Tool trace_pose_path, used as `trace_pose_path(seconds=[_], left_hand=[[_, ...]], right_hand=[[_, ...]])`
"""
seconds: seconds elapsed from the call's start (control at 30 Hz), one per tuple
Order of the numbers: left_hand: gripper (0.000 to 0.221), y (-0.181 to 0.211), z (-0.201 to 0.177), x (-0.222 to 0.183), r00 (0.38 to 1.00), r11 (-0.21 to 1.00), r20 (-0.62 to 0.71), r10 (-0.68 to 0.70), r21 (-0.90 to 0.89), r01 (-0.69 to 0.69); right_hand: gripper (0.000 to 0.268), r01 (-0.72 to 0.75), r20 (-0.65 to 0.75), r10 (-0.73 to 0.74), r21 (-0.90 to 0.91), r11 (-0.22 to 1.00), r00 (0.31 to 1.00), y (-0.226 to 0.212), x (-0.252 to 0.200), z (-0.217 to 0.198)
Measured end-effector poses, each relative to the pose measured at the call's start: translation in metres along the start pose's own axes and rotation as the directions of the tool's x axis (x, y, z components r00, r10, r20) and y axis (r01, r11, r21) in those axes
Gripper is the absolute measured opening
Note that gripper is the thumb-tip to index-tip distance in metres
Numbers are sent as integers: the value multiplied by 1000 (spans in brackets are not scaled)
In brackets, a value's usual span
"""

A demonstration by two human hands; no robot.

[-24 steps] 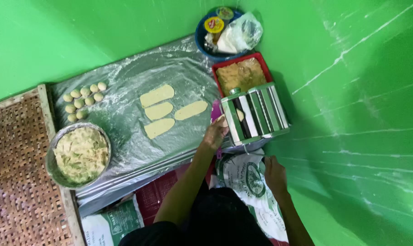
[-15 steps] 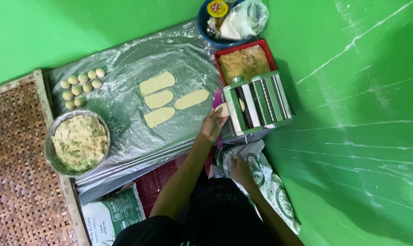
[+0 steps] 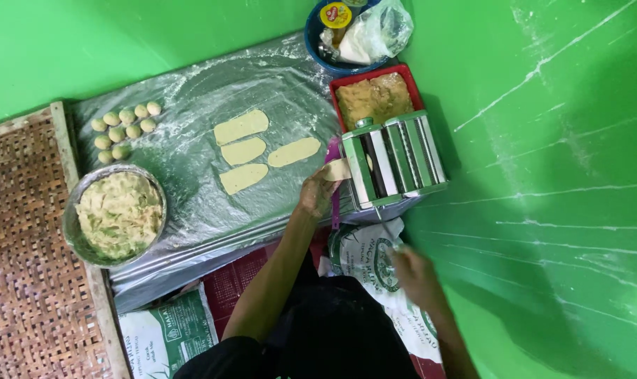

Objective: Flattening dough balls, rolling them through a manual pasta machine, and cutting the sheets into thin strips using a scraper.

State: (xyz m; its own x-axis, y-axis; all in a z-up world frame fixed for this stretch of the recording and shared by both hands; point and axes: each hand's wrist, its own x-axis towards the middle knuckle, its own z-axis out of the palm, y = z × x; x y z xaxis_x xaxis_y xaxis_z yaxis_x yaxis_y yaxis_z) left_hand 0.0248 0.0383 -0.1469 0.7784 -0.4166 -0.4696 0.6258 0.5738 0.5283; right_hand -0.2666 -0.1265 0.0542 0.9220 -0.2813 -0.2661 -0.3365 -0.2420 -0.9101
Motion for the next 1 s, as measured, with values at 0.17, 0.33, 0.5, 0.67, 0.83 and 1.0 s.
trace_pose_path(seconds=[0.17,0.33,0.5,0.67,0.83,1.0], left_hand=[[37,23,20,-22,1000,998,-31,2,70,0],[32,31,26,-32,998,997,-64,-3,72,8],[36,42,38,-42,999,990,-36,26,137,-21],[35,63,55,-61,998,994,-63,29,112,-21],[37,87,62,-85,992,986,-108,62,159,-44],[32,121,92,-131,990,948,-69,126,301,-100]], right_hand=[[43,54,-151,-75,-141,989,986,40,32,-37],[41,120,-269,-215,-328,937,939,87,49,-29],[41,217,-298,-287,-247,944,910,173,85,5],[56,-204,-162,167,-247,947,972,124,78,89],[54,-132,-1,132,19,991,991,143,72,140],[52,96,-186,-179,-384,918,966,98,53,122]])
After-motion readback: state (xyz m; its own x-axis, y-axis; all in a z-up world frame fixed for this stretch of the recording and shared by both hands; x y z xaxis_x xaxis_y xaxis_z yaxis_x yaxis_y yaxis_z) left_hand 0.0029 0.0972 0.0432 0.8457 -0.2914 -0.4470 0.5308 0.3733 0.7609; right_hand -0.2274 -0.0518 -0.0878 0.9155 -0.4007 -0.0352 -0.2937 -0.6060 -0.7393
